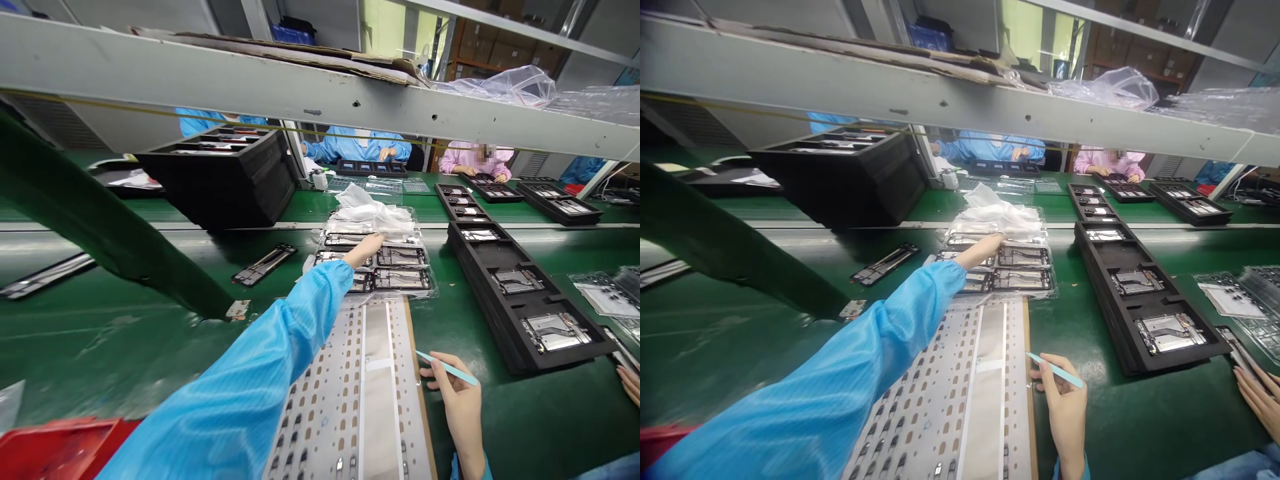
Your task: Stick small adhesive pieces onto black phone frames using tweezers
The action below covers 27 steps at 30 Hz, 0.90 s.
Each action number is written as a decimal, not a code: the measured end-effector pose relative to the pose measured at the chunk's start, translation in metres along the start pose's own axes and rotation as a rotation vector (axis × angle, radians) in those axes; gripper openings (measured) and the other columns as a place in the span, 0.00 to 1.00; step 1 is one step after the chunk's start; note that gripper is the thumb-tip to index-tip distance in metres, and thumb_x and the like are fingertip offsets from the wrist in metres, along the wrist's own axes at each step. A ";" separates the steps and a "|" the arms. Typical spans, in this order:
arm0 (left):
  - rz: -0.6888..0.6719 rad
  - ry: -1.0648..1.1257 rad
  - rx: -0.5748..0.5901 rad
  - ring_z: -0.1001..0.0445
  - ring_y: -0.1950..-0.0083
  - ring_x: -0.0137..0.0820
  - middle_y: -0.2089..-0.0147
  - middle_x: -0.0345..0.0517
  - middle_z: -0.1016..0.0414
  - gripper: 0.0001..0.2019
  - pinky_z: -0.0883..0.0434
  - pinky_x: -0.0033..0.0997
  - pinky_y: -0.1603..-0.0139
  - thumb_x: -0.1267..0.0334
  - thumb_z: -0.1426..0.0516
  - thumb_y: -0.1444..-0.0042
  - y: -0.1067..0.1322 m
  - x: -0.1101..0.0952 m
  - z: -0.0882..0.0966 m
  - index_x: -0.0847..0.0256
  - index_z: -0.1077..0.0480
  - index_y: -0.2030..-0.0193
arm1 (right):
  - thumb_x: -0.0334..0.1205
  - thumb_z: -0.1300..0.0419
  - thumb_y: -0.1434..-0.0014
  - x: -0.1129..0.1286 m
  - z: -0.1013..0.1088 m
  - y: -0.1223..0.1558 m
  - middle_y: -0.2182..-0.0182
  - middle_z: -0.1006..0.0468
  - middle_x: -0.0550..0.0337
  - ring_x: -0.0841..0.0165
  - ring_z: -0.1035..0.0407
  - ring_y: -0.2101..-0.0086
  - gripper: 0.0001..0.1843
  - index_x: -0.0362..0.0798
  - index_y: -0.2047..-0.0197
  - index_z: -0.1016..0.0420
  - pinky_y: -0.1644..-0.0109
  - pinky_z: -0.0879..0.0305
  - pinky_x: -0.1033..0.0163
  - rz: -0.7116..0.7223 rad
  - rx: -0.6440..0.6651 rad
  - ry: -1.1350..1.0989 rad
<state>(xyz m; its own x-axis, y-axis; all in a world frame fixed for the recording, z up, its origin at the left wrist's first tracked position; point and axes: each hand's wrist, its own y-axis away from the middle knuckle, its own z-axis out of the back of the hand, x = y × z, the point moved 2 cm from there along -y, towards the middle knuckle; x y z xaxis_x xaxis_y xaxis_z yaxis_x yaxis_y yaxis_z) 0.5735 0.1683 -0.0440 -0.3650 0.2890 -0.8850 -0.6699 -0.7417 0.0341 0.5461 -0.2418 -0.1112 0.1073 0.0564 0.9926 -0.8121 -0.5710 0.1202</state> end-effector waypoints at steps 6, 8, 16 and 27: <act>-0.033 0.003 -0.012 0.21 0.42 0.41 0.39 0.53 0.23 0.19 0.20 0.50 0.41 0.52 0.38 0.27 0.012 0.002 0.026 0.62 0.26 0.38 | 0.66 0.29 0.38 0.006 -0.001 0.004 0.57 0.11 0.47 0.51 0.14 0.58 0.29 0.47 0.52 0.13 0.60 0.14 0.57 0.007 -0.006 0.025; -0.038 -0.045 -0.051 0.21 0.42 0.41 0.39 0.53 0.23 0.19 0.20 0.50 0.41 0.52 0.38 0.27 0.019 0.007 0.042 0.62 0.26 0.38 | 0.64 0.29 0.37 0.009 -0.001 0.006 0.55 0.11 0.47 0.52 0.14 0.58 0.27 0.47 0.51 0.13 0.59 0.14 0.57 0.015 -0.012 0.035; 0.001 -0.410 -0.185 0.22 0.39 0.43 0.40 0.51 0.21 0.16 0.24 0.53 0.35 0.52 0.38 0.28 0.069 0.048 0.128 0.62 0.23 0.43 | 0.66 0.26 0.42 0.013 0.001 0.006 0.59 0.11 0.47 0.48 0.13 0.58 0.30 0.45 0.55 0.13 0.63 0.13 0.56 0.004 -0.069 0.070; 0.200 -0.735 -0.296 0.27 0.32 0.47 0.31 0.55 0.28 0.20 0.27 0.59 0.31 0.54 0.37 0.28 0.086 0.084 0.163 0.60 0.27 0.35 | 0.65 0.25 0.43 0.024 -0.001 0.014 0.58 0.11 0.47 0.50 0.13 0.58 0.31 0.43 0.53 0.14 0.59 0.13 0.62 0.031 -0.114 0.173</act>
<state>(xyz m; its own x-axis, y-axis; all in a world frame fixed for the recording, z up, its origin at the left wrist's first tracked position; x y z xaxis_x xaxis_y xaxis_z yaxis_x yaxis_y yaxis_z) 0.3799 0.2277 -0.0399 -0.8595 0.3809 -0.3407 -0.3860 -0.9208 -0.0557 0.5367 -0.2475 -0.0854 -0.0112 0.1859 0.9825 -0.8743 -0.4787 0.0806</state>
